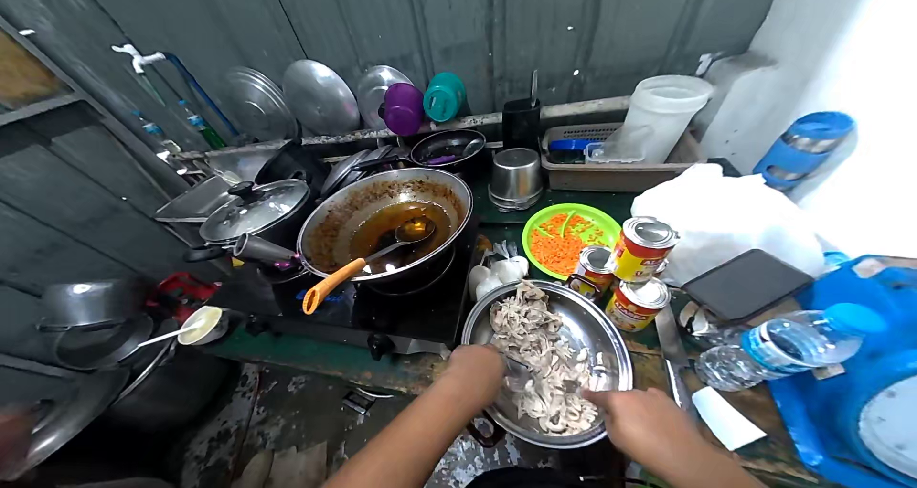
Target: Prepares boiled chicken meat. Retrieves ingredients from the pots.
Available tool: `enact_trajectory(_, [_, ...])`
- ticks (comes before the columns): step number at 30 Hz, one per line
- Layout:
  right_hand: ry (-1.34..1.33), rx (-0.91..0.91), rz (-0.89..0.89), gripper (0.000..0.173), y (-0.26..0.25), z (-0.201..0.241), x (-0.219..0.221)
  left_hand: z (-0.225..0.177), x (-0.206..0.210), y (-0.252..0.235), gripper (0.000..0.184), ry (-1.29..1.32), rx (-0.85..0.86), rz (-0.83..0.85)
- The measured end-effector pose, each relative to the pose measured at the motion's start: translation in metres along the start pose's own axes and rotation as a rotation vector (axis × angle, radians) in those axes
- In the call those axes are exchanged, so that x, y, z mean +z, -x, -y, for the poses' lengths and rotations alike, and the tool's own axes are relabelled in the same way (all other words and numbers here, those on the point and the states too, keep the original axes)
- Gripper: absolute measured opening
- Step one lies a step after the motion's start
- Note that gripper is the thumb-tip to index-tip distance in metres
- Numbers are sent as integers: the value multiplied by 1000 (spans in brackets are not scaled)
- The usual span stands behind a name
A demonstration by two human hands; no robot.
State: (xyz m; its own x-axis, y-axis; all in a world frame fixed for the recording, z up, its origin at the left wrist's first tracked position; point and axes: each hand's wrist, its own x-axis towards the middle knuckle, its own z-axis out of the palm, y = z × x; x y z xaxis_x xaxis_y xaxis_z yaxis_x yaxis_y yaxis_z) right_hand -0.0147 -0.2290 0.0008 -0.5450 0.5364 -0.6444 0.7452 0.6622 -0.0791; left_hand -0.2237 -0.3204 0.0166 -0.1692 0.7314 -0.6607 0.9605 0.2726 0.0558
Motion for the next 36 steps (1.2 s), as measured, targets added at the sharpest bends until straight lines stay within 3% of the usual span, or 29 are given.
enact_trajectory(6, [-99,-9,-40,47,-4,-17,-13,-13,6,-26,32,237,67,-99])
enact_trajectory(11, [-40,-20,27,47,-10,-14,-15,-28,10,-35,31,134,-56,-24])
enact_trajectory(17, [11,-89,94,44,4,-21,-20,-14,14,-35,29,120,94,53])
enact_trajectory(22, [24,4,38,45,-6,-30,-20,-23,12,-23,27,23,-19,106])
enact_trajectory(27, [10,-39,70,46,5,-18,-6,-8,12,-26,33,150,49,42])
enact_trajectory(31, [-28,-104,78,45,6,-12,-4,-21,11,-35,34,266,69,-27])
enact_trajectory(36, [28,69,-3,46,3,-31,-28,-51,9,-52,34,333,73,-88])
